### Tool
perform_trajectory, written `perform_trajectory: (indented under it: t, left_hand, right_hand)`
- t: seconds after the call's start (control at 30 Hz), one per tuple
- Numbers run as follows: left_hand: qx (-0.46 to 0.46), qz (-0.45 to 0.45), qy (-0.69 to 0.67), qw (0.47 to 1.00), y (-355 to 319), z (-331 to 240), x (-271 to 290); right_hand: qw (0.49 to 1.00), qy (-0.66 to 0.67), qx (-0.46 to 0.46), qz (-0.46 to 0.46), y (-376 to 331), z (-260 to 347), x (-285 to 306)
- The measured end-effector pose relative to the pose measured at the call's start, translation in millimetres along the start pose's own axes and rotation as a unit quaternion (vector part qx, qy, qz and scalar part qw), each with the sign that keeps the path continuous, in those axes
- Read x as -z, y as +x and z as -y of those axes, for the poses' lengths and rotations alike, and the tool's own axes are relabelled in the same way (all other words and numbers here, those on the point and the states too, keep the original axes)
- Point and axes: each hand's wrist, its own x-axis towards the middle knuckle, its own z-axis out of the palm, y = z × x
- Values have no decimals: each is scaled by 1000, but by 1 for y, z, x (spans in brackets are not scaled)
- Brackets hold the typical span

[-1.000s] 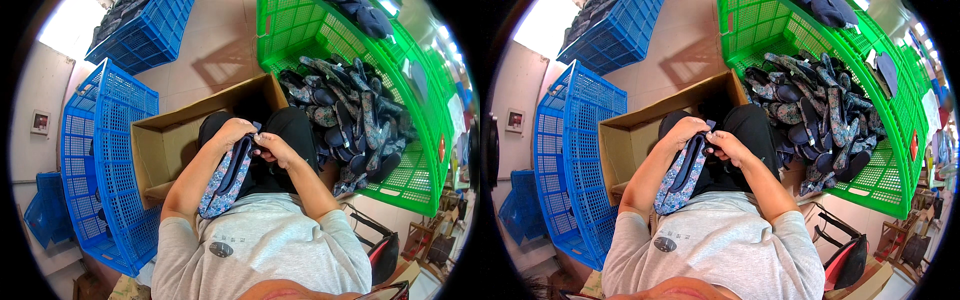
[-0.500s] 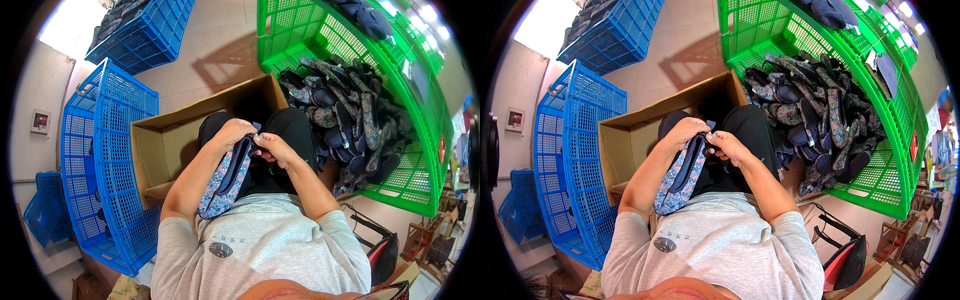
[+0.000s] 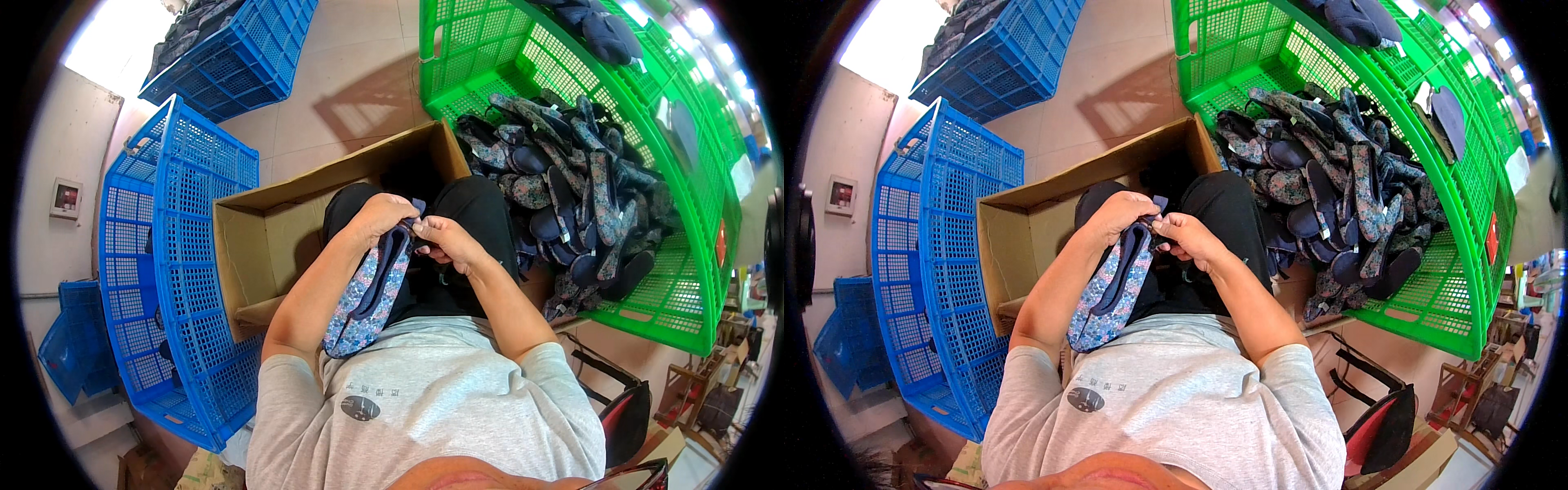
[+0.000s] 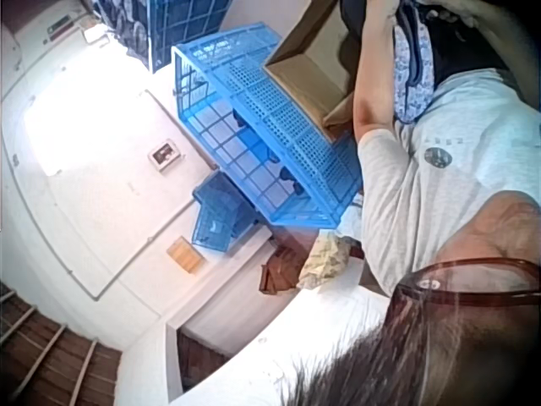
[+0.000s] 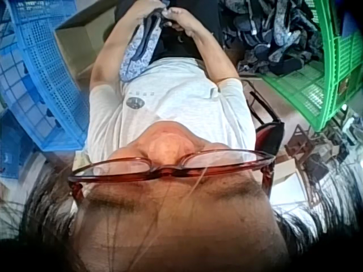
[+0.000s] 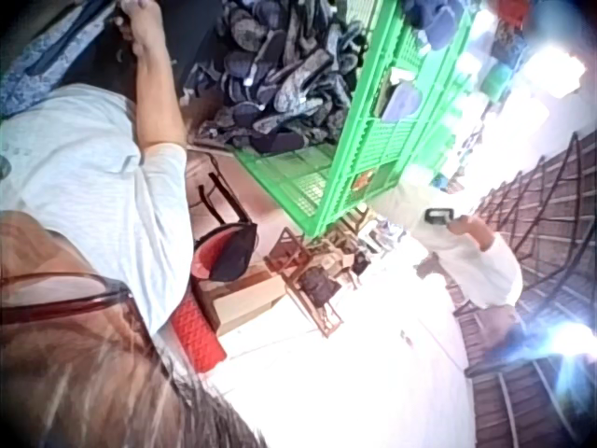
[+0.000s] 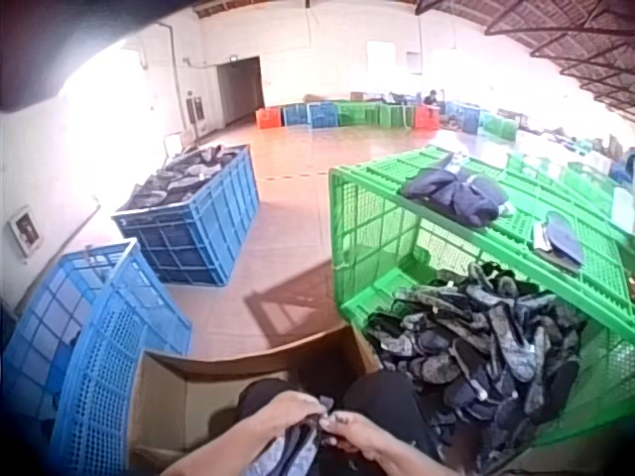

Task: The person sits on the floor and uses scissors to trim loose threads and fabric edges from floral-patterned slippers. They pick up slippers from a green crate, trim them, and place them into a cardboard box.

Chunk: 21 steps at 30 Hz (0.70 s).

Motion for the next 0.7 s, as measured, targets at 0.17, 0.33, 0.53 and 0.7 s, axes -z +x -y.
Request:
perform_trajectory:
  t: [0.17, 0.33, 0.53, 0.7]
  left_hand:
    - [-62, -74, 5, 995, 8, 11, 5]
    - [-108, -169, -32, 979, 4, 8, -1]
    - [-133, -169, 13, 977, -10, 8, 7]
    - [-160, -165, 197, 953, -50, 5, 11]
  right_hand:
    - [999, 43, 20, -9, 1, -6, 3]
    - [990, 115, 63, -58, -4, -14, -9]
    - [987, 111, 100, -58, -4, -21, -18]
    - [988, 79, 107, -83, -8, -20, -23]
